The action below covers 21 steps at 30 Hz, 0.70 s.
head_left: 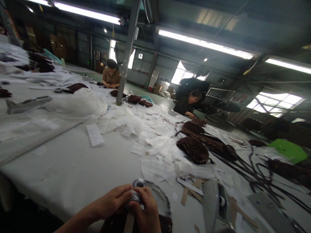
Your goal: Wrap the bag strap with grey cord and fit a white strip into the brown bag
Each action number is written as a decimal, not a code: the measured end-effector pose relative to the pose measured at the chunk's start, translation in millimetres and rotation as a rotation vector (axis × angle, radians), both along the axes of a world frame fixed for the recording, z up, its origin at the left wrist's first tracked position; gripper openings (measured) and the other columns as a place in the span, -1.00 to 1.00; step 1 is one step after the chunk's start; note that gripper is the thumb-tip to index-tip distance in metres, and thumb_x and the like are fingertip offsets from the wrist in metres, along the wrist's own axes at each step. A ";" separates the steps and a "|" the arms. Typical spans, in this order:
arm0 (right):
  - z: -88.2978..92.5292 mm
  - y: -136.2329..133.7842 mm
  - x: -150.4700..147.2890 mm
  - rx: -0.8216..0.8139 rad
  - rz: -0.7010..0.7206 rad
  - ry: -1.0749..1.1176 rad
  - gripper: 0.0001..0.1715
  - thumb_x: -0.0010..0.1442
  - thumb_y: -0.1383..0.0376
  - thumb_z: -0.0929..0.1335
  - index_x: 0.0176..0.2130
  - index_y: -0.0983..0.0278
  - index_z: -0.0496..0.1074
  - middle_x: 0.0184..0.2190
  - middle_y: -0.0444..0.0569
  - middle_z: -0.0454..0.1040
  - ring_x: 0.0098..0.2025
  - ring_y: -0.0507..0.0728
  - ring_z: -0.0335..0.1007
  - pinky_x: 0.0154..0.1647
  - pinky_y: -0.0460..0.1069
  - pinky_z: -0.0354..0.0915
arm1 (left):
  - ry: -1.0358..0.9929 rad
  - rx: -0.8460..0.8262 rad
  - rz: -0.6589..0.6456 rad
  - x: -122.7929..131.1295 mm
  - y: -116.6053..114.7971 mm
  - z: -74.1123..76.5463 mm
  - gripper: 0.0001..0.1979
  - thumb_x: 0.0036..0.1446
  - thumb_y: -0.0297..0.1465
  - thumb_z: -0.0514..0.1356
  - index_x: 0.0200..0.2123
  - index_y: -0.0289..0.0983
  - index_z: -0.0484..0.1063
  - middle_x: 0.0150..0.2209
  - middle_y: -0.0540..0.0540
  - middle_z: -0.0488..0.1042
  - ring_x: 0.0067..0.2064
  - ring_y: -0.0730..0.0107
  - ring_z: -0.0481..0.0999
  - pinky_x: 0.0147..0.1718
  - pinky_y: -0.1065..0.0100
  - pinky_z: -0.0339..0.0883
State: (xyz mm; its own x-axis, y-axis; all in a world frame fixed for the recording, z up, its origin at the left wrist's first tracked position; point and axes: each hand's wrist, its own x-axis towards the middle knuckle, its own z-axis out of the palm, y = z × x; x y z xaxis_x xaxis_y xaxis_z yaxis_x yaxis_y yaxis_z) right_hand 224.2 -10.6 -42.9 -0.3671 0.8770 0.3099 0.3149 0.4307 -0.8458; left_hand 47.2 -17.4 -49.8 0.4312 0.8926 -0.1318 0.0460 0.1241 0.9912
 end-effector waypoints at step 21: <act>-31.8 -11.9 -9.7 0.184 -0.190 0.200 -0.69 0.09 0.37 0.37 -0.12 0.16 0.46 -0.27 -0.07 0.44 -0.23 0.12 0.42 -0.19 -0.05 0.36 | -0.165 0.017 0.087 10.8 -4.6 -5.3 -0.64 0.19 -0.10 0.11 -0.34 -0.32 0.35 -0.45 0.04 0.28 -0.42 0.48 0.22 -0.44 0.46 0.15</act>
State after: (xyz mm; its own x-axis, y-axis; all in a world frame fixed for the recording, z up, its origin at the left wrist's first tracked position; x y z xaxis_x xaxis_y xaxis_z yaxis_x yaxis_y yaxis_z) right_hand 214.6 -22.5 -74.7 -0.1179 0.8466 0.5189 0.2398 0.5314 -0.8125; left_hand 58.0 -21.9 -55.1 0.3671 0.9288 -0.0506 -0.1275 0.1042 0.9863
